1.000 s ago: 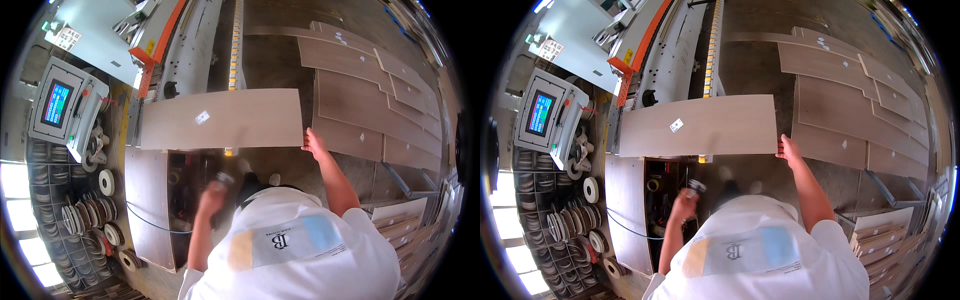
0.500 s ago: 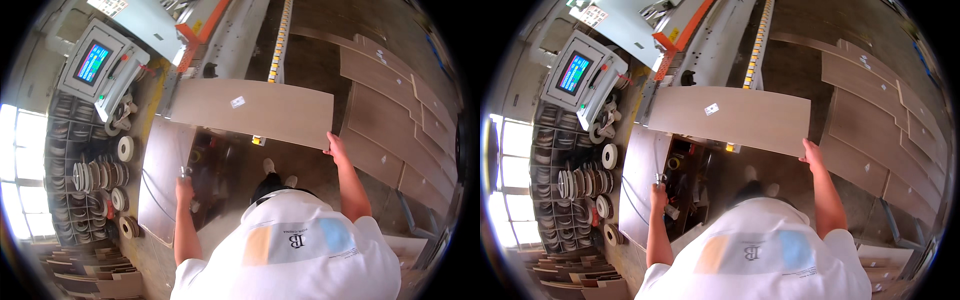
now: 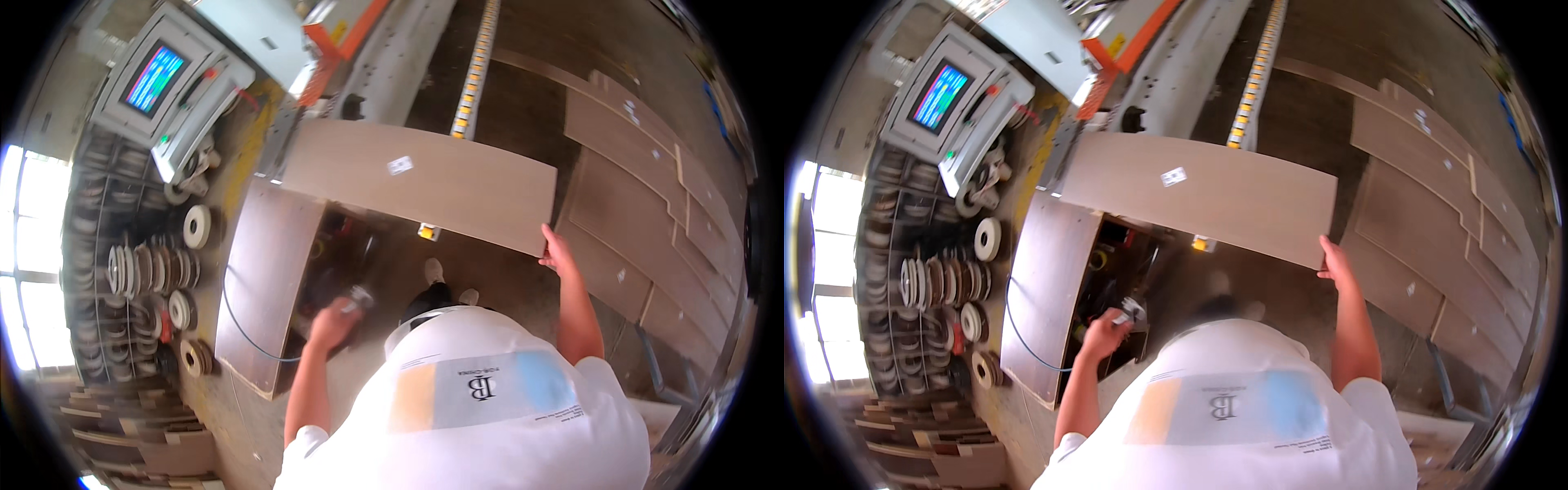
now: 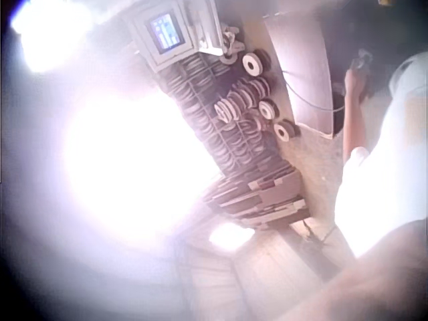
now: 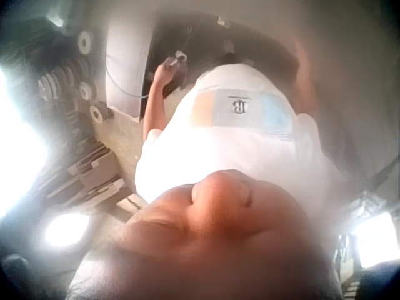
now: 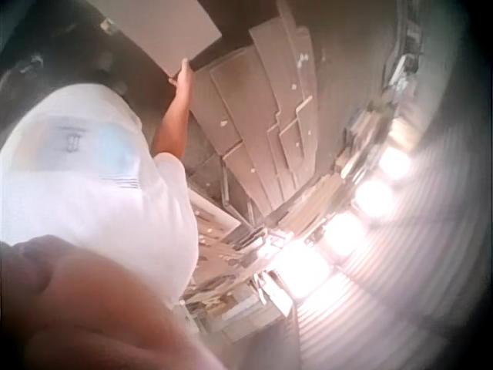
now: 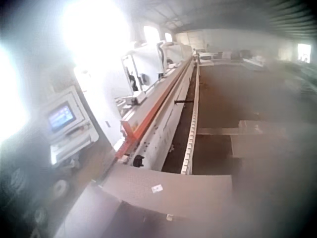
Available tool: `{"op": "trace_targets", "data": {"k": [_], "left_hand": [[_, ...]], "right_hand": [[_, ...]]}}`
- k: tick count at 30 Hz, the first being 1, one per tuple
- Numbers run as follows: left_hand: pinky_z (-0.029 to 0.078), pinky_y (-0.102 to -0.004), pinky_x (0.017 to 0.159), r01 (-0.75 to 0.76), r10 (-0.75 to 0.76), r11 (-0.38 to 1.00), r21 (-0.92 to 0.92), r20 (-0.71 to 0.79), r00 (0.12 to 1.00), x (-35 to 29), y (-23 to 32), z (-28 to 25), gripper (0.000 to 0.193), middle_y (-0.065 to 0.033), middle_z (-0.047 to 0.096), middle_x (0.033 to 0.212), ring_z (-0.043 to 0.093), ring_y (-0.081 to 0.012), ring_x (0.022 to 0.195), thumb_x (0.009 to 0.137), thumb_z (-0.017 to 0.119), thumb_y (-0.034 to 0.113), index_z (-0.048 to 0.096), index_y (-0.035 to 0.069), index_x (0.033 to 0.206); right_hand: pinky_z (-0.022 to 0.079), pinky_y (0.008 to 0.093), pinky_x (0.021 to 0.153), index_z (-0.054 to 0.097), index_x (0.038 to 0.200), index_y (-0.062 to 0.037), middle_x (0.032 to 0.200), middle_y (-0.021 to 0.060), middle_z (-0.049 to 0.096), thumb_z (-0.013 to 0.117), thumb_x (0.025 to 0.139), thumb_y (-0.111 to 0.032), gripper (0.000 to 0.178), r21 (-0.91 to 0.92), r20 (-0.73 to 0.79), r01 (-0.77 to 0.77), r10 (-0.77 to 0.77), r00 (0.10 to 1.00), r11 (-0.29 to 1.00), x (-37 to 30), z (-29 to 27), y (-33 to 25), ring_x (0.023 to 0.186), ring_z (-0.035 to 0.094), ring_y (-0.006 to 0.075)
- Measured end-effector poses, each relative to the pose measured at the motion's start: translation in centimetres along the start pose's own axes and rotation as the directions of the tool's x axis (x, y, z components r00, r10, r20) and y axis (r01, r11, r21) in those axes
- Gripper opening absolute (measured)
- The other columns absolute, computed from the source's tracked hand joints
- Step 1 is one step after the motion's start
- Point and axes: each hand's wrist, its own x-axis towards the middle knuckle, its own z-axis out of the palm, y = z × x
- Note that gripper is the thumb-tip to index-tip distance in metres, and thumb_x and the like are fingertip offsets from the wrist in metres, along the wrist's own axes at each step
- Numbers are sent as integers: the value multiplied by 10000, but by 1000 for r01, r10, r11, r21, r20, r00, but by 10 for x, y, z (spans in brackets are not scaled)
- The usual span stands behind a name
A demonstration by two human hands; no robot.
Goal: The person repeatedly picks up flat wooden panels from a stack, places them on a conveyor, and applies edge banding using a handheld tool. After processing, the person removes the panel and returns it to the stack, repeating the cycle.
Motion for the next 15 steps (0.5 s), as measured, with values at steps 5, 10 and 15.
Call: {"op": "trace_targets", "data": {"k": [5, 10, 15], "left_hand": [[507, -454, 577, 156, -346, 896, -416, -433, 832, 19, -124, -53, 283, -168, 672, 720, 656, -323, 621, 981, 639, 312, 597, 44, 1061], [366, -337, 382, 78, -493, 617, -783, -307, 814, 65, -137, -63, 214, -52, 501, 604, 482, -170, 447, 1017, 607, 260, 500, 78, 988], [322, -272, 371, -67, -416, 344, -937, -215, 884, 135, -57, -34, 163, -18, 452, 634, 417, -126, 429, 1042, 591, 251, 506, 118, 998]], "right_hand": [[540, 351, 674, 645, 1284, -133, 1021, 2, 704, 582, 974, -638, 596, 103, -92, 145, -135, 986, 984, 18, 21, 3, 847, 669, 150], [527, 387, 860, 621, 1358, -133, 1234, 43, 686, 593, 974, -628, 627, 34, -152, 58, -52, 987, 998, 9, 18, -14, 1094, 648, 182], [369, 401, 1141, 554, 1452, -47, 1467, 118, 577, 554, 1019, -572, 681, 131, -154, 291, -270, 950, 948, 9, 7, -17, 1384, 482, 248]]}}
